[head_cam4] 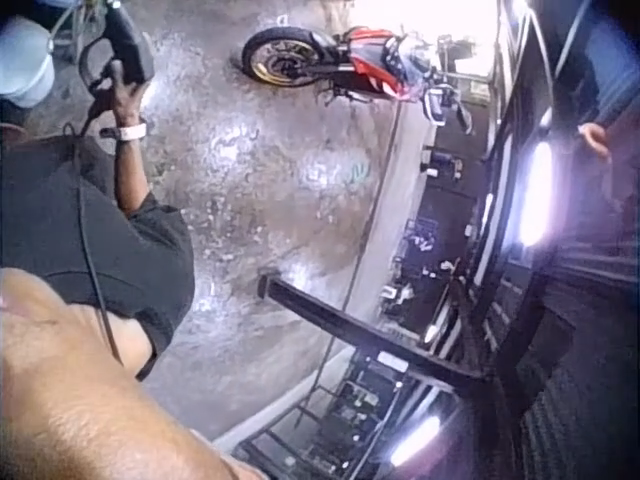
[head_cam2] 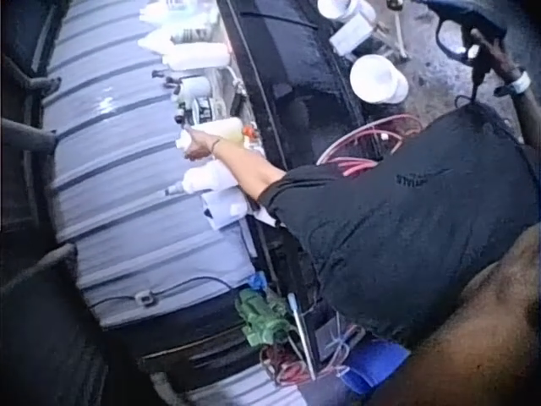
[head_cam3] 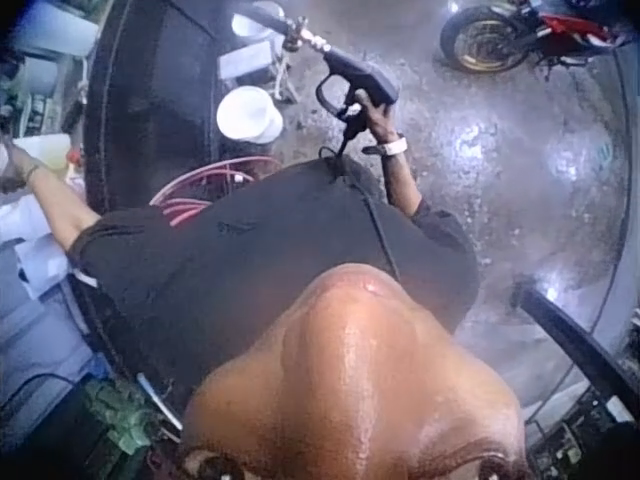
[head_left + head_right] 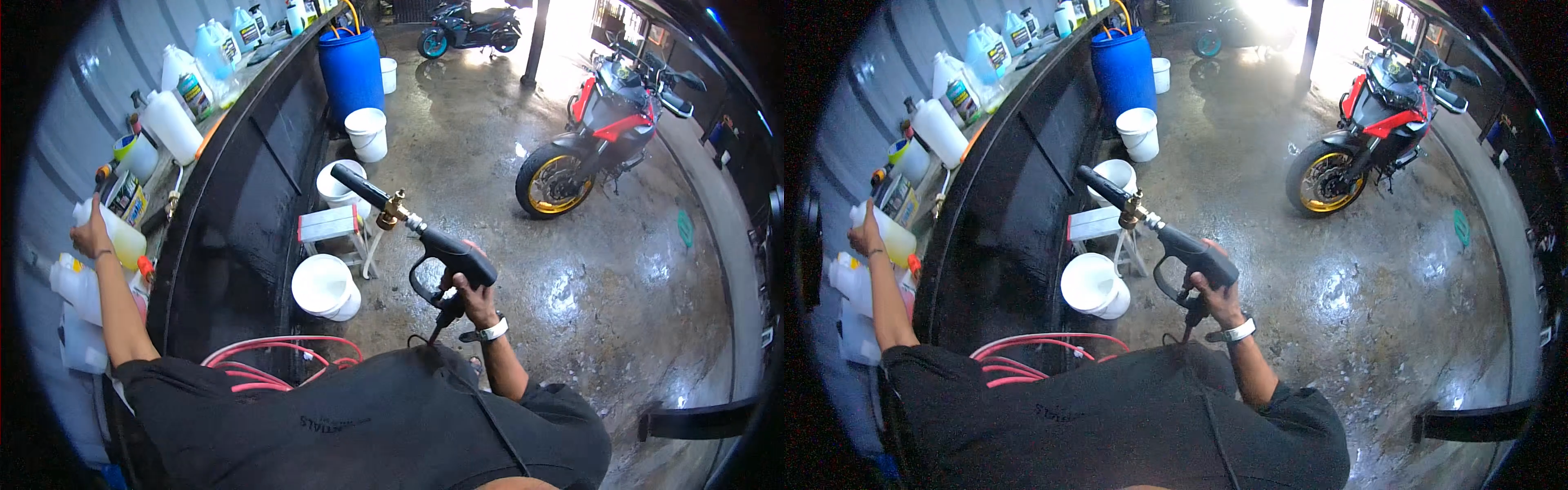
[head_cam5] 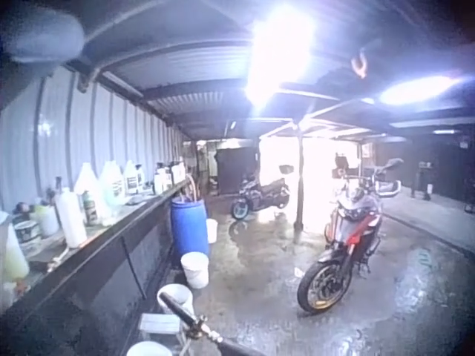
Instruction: Assemble a foam cannon by attaching the bottle and nozzle components to a pressure washer gun.
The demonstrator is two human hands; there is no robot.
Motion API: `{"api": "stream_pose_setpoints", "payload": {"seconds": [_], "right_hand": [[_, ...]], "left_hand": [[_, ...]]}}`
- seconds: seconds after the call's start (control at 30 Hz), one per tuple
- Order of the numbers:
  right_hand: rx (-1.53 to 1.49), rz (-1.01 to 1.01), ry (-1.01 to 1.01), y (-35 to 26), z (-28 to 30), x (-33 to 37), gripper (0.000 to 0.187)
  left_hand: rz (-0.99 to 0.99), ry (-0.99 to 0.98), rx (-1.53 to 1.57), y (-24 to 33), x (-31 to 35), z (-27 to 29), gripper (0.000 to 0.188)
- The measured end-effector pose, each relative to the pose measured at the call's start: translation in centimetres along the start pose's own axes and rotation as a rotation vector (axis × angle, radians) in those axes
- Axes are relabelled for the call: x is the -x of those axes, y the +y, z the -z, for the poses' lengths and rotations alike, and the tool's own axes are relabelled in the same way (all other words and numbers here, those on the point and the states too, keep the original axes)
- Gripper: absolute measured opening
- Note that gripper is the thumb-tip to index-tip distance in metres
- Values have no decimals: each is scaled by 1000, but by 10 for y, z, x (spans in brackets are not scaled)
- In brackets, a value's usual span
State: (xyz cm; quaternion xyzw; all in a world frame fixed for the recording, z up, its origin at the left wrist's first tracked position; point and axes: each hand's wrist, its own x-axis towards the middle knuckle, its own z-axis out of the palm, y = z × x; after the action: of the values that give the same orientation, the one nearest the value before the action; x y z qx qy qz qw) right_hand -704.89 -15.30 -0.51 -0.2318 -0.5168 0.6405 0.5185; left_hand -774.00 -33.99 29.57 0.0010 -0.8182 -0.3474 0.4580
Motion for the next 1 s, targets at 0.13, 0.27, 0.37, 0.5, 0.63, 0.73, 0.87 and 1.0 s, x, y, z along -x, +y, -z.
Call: {"api": "stream_pose_setpoints", "payload": {"seconds": [0.13, 0.27, 0.37, 0.5, 0.63, 0.73, 0.87, 1.0], "right_hand": [[58, 16, 40, -8, 19, 0, 60], [101, 43, 51, -19, 27, -3, 63], [76, 109, 76, -34, 33, -9, 60], [3, 149, 105, -69, 35, -20, 41], [-69, 116, -9, -110, 44, -32, 43], [-202, 212, -106, -139, 63, -40, 49], [-412, 229, -227, -173, 91, -45, 54], [-428, 200, -248, -188, 107, -47, 55]], "left_hand": [[20, -133, -36, 4, 38, 22, 114], [-13, -111, 21, 31, 55, 38, 98], [-319, -6, 258, 73, 40, 64, 85], [-775, 97, 338, 130, 30, 109, 64], [-1428, -61, 327, 137, 108, 158, 54], [-1033, -428, 508, 115, 264, 167, 67], [-372, -965, 913, 89, 478, 187, 94], [-236, -1099, 951, 83, 594, 227, 96]]}}
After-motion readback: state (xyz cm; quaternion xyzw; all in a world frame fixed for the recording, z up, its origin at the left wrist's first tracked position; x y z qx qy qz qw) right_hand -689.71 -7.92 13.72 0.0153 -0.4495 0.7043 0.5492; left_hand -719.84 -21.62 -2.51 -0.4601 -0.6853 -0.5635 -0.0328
